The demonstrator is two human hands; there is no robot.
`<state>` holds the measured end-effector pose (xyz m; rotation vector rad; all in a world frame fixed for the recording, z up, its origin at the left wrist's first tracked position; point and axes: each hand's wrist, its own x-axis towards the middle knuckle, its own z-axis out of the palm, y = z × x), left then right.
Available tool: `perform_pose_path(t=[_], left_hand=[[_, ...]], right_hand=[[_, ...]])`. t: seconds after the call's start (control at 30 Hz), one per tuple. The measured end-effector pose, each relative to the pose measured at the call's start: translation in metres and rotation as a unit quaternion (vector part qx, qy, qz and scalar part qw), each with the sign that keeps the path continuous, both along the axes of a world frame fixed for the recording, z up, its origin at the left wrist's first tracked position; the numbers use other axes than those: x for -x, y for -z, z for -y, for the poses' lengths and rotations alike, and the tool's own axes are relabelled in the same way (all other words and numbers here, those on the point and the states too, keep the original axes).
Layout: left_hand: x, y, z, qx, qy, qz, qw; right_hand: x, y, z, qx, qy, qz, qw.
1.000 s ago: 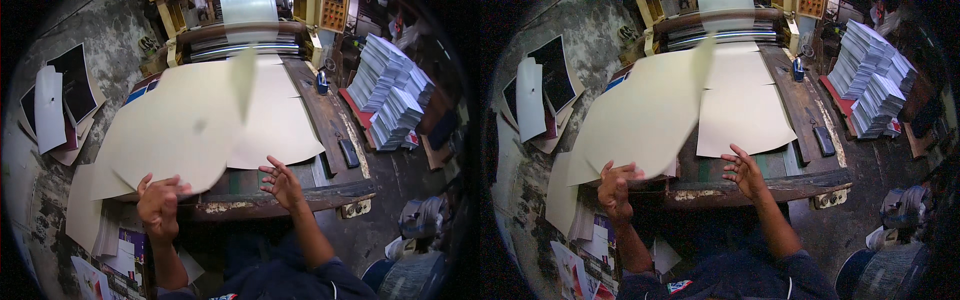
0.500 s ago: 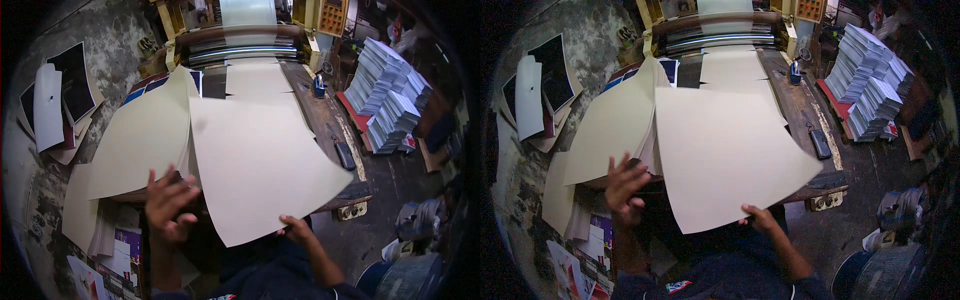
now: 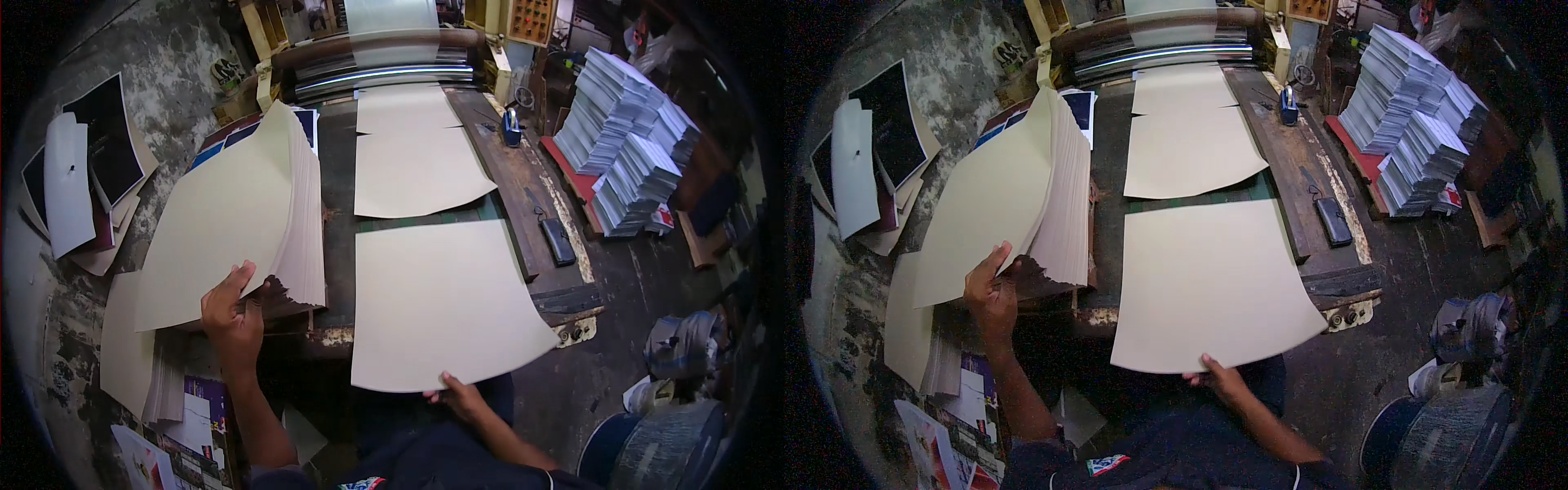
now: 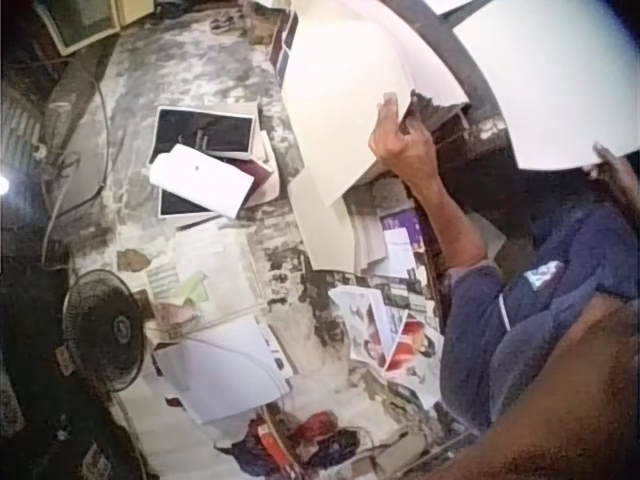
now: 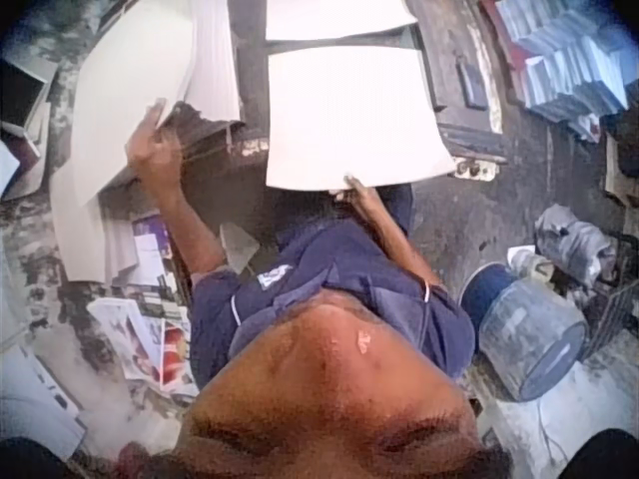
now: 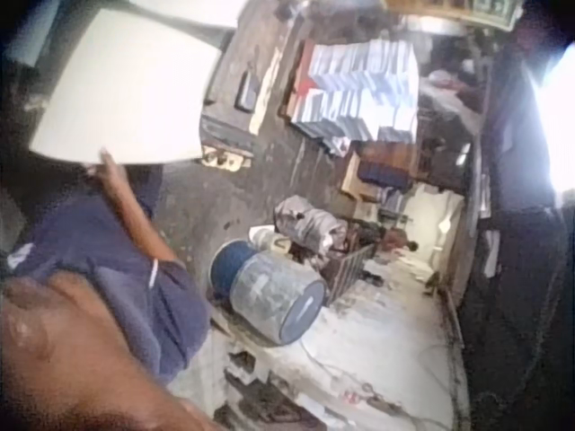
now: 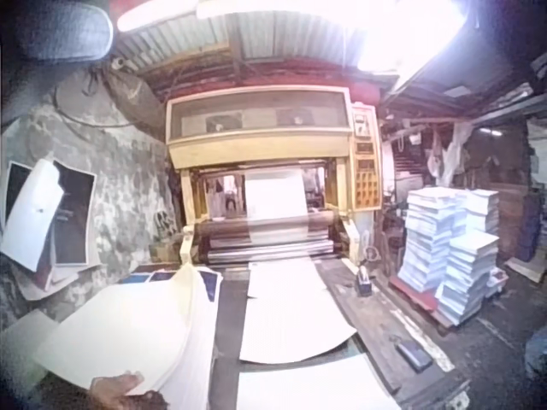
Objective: The person picks up paper sheets from a stack and places them onto the moving feed belt of an industrial machine, handling the sheets one at a time.
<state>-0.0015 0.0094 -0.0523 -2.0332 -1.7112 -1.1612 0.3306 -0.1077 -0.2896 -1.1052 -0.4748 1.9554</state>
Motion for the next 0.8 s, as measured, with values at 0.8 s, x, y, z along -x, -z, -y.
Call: perform_pose_path(t=[0.8], left_hand=[[-0.013, -0.026, -0.008, -0.121, -0.057, 0.49, 0.861]], right_hand=[[0.024, 0.015, -0.119, -0.069, 0.145, -0.04, 0.986]])
